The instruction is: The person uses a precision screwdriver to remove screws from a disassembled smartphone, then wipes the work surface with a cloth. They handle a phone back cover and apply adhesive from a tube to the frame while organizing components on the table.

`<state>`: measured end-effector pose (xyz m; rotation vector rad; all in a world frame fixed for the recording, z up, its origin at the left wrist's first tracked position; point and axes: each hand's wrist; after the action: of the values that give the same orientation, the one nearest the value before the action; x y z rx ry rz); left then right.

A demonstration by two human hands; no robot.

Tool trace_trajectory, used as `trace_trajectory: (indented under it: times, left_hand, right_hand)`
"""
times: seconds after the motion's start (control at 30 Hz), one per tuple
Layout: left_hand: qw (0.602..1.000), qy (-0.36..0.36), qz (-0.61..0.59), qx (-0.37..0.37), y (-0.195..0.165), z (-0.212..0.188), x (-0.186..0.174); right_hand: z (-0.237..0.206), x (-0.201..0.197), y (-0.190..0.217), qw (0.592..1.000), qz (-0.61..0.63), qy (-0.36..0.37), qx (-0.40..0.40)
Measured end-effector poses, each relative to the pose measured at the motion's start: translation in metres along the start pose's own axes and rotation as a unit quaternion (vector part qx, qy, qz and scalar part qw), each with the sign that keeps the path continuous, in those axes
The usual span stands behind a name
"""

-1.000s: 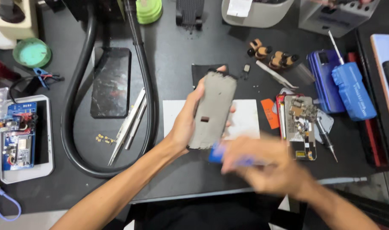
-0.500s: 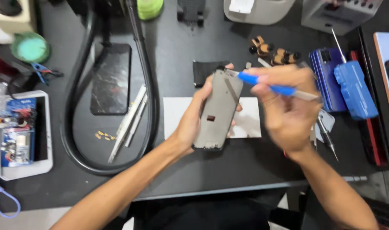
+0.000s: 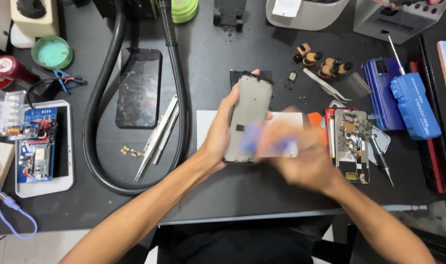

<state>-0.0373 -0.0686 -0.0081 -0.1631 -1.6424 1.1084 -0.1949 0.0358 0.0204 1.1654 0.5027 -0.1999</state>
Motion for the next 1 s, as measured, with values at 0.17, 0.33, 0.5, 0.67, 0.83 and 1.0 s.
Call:
trace_trajectory:
  times: [0.17, 0.33, 0.5, 0.67, 0.83, 1.0]
  left_hand:
    - [0.999, 0.039, -0.019, -0.019, -0.003, -0.005, 0.001]
    - [0.999, 0.033, -0.019, -0.035, 0.002, -0.009, 0.000]
    - [0.997, 0.071, -0.037, -0.009, 0.009, -0.008, -0.004]
    - [0.999, 0.025, -0.031, -0.028, 0.016, -0.004, -0.007]
    - [0.997, 0.009, -0.017, -0.068, 0.014, -0.007, -0.007]
    - [0.998, 0.014, 0.012, -0.055, 0.007, -0.008, -0.005]
  right_hand:
    - [-0.008, -0.004, 0.008, 0.986, 0.078, 0.149, -0.001]
    - [-0.004, -0.016, 0.000, 0.998, 0.027, -0.050, 0.041]
    - [-0.022, -0.015, -0.004, 0.997, -0.023, 0.069, -0.011]
    - [-0.028, -0.023, -0.017, 0.998, -0.029, 0.050, -0.012]
    - [-0.035, -0.025, -0.021, 0.989, -0.145, -0.008, -0.024]
    - [-0.039, -0.032, -0.020, 0.986, 0.005, 0.166, -0.009]
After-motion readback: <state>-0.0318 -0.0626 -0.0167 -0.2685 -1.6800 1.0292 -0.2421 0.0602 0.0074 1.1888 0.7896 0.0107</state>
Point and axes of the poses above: each hand's wrist, its own z-axis towards the middle knuckle, its own x-axis out of the palm, y = z × x, and after that the axes turned 10 degrees about y, right-handed
